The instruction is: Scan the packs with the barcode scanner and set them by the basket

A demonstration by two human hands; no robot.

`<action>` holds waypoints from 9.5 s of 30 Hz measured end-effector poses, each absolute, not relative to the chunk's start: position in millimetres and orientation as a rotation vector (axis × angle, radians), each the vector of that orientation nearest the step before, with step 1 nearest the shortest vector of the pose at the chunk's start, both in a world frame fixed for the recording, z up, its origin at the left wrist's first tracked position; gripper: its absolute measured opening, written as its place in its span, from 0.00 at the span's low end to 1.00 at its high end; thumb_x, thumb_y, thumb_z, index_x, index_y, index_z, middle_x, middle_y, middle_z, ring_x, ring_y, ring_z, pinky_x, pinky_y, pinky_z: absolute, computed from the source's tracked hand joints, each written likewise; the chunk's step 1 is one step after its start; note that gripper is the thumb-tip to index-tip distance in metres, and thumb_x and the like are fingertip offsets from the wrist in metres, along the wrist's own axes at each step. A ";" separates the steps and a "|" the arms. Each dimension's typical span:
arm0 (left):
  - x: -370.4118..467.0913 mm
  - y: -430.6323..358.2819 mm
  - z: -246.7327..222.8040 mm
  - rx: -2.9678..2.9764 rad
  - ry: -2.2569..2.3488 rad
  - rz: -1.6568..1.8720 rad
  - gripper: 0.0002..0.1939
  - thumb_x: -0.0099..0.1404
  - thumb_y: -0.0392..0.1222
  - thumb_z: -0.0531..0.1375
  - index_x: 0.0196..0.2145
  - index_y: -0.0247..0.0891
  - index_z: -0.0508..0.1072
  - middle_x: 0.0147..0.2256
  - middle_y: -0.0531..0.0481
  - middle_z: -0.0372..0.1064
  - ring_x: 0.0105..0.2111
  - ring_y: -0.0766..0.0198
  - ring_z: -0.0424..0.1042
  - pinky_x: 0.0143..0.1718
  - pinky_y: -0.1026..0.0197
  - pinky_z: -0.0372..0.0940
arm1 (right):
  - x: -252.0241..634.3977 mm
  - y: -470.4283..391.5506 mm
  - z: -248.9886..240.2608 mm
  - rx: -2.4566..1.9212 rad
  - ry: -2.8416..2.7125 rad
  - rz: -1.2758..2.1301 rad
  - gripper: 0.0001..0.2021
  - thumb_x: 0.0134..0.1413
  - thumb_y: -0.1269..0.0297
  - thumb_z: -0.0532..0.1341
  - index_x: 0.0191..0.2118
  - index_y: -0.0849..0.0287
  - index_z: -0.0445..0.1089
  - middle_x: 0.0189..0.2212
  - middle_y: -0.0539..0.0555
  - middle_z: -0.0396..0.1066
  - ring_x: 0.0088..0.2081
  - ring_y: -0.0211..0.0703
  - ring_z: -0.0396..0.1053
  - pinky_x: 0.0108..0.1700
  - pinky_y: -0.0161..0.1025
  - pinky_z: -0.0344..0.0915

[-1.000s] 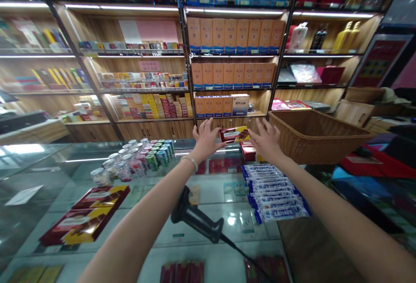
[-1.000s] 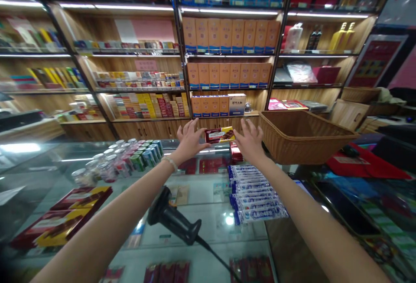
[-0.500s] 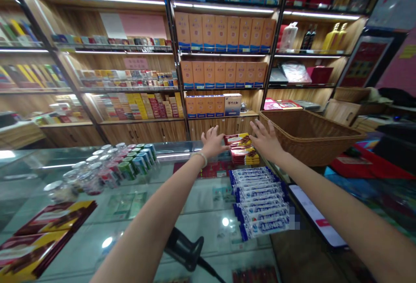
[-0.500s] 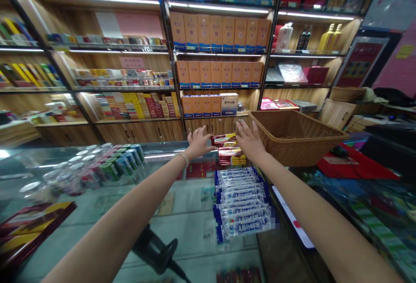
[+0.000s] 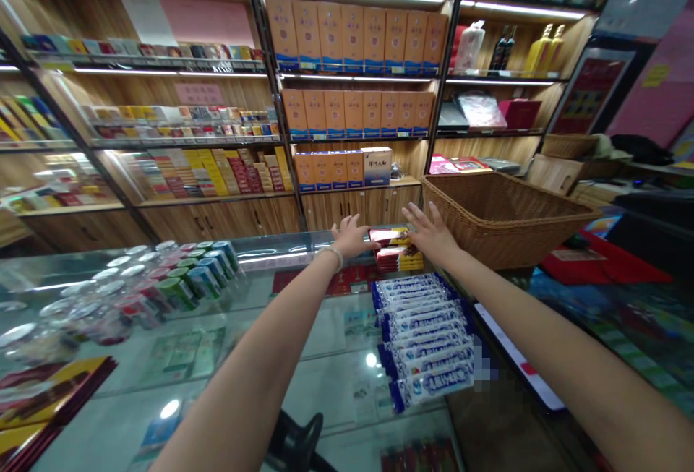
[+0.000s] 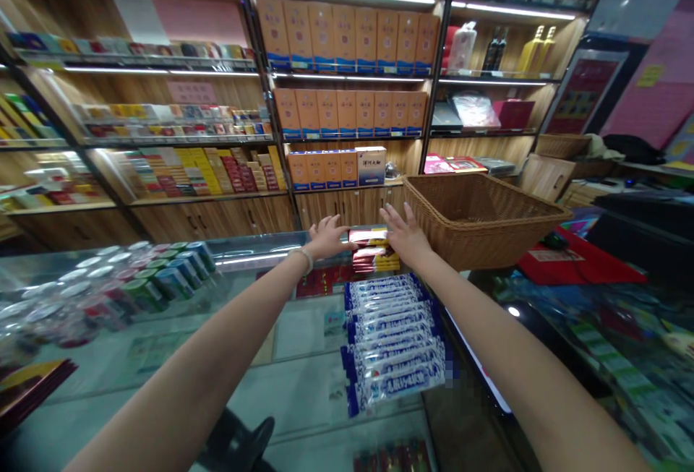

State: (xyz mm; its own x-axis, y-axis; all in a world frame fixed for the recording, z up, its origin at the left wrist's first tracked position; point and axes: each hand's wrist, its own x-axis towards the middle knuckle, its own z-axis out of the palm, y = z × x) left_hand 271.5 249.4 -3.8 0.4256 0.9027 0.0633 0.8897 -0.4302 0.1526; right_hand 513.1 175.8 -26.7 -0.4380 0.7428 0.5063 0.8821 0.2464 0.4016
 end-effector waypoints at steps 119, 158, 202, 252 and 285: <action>-195.8 -71.2 9.9 2.668 2.395 0.933 0.22 0.75 0.56 0.52 0.60 0.55 0.74 0.69 0.48 0.63 0.71 0.45 0.55 0.72 0.32 0.31 | 93.0 -38.7 -4.8 -1.191 -2.190 -0.432 0.28 0.73 0.47 0.50 0.67 0.58 0.68 0.73 0.66 0.54 0.74 0.63 0.48 0.72 0.70 0.34; -262.4 -71.4 -52.0 2.506 2.384 0.729 0.28 0.69 0.66 0.58 0.62 0.57 0.74 0.71 0.44 0.58 0.72 0.40 0.51 0.72 0.30 0.29 | 14.4 -34.7 -53.1 -1.162 -2.417 -0.117 0.37 0.70 0.38 0.49 0.69 0.61 0.65 0.75 0.67 0.49 0.76 0.63 0.41 0.73 0.69 0.32; -252.6 -72.6 3.8 2.962 1.892 0.569 0.32 0.47 0.64 0.75 0.49 0.52 0.81 0.72 0.43 0.56 0.74 0.36 0.46 0.73 0.32 0.23 | 39.1 -21.4 -26.2 -0.944 -2.446 -0.174 0.34 0.49 0.46 0.70 0.57 0.64 0.71 0.76 0.70 0.42 0.77 0.65 0.34 0.73 0.68 0.30; -26.0 12.4 3.0 2.871 1.697 1.238 0.33 0.59 0.57 0.71 0.59 0.47 0.73 0.75 0.37 0.47 0.75 0.35 0.41 0.72 0.29 0.31 | 238.8 -13.1 -7.3 -1.538 -1.974 -0.451 0.37 0.62 0.51 0.64 0.73 0.54 0.56 0.78 0.66 0.35 0.77 0.68 0.34 0.71 0.69 0.38; -37.5 6.1 7.4 2.881 1.654 1.363 0.31 0.58 0.56 0.72 0.57 0.46 0.74 0.74 0.36 0.50 0.74 0.35 0.45 0.72 0.29 0.33 | 236.2 -4.1 12.3 -1.439 -2.068 -0.631 0.34 0.57 0.46 0.68 0.65 0.53 0.66 0.78 0.65 0.39 0.76 0.67 0.40 0.70 0.68 0.44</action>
State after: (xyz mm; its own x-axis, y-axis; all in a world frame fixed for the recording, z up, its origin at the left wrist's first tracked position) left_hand -37.5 6.1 7.4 0.3227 0.5377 0.7790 0.8672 -0.4977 -0.0157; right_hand 236.2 -4.1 12.3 -0.2856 0.6930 0.6620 0.9445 0.3207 0.0718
